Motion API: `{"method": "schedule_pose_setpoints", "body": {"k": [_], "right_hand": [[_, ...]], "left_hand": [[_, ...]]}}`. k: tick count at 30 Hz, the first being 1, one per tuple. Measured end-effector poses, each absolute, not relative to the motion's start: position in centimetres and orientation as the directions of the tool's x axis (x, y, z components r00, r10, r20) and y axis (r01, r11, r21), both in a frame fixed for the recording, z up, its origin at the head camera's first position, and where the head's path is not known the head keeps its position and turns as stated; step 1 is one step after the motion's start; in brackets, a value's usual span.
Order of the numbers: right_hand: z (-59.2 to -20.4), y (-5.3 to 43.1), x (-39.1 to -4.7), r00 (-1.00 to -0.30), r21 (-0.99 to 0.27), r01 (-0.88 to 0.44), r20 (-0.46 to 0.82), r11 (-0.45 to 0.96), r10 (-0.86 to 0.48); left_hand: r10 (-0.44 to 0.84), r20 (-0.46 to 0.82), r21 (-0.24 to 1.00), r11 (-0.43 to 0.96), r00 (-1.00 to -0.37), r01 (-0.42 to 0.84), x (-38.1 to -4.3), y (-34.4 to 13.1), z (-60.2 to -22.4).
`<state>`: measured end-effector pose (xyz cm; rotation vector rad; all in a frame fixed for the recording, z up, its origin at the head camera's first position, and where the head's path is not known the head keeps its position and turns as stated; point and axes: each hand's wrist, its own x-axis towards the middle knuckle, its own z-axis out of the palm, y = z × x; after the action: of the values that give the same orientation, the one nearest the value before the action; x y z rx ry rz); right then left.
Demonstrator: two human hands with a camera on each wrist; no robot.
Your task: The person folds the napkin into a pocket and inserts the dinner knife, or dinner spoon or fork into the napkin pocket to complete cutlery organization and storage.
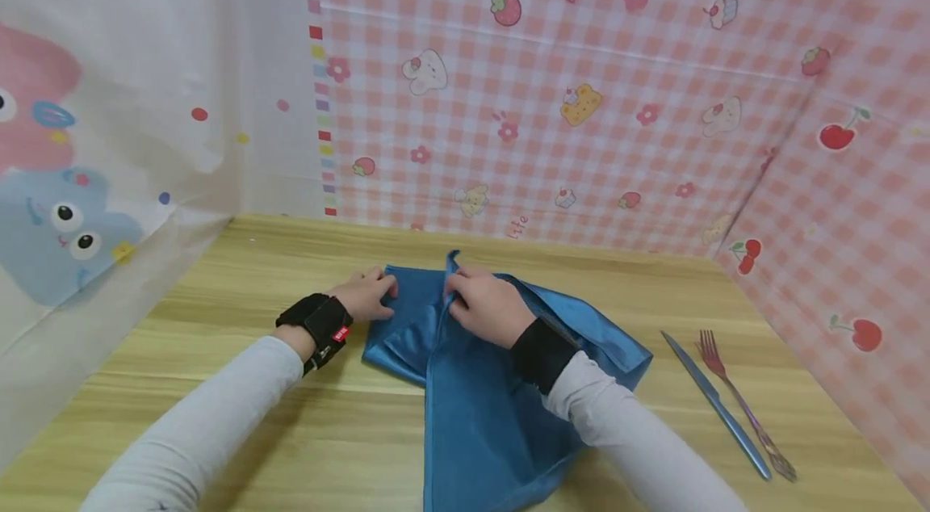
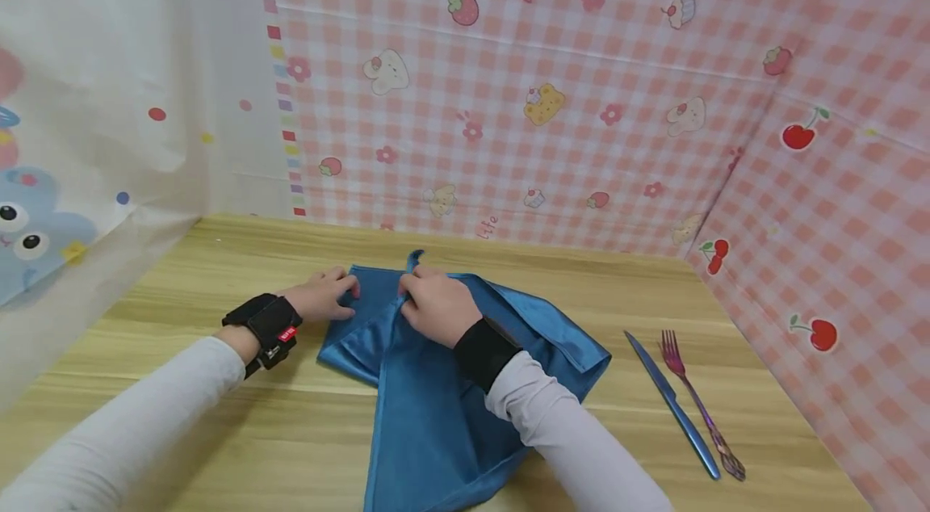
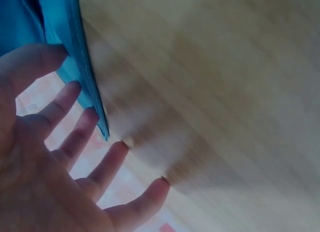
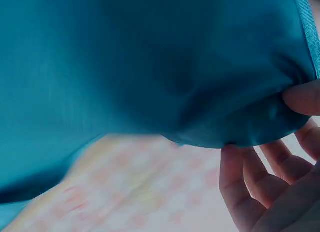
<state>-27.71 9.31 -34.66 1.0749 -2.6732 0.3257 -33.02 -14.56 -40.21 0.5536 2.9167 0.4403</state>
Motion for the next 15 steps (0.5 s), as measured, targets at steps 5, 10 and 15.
{"method": "schedule_pose_setpoints", "body": {"k": [5,10,15], "right_hand": [[-32.3,7.6,-21.5,-0.529,-0.153,-0.849,0.285,0.506,-0.800],[-32.8,5.3,-15.4,-0.276,-0.158,-0.953,0.119,0.257,-0.954],[-43.7,2.7,-14.5,-0.075,-0.680,-0.732,0.136,-0.038,-0.988]], "left_hand": [[0.413,-0.059,0.284,0.880,-0.909,0.382,-33.7,-15.0,-40.5],[0.441,-0.056,0.307,0.861,-0.896,0.405,-33.4,-14.9,-40.0],[0.432,-0.065,0.334,0.859,-0.900,0.388,-32.9,-14.6,-39.8]]}}
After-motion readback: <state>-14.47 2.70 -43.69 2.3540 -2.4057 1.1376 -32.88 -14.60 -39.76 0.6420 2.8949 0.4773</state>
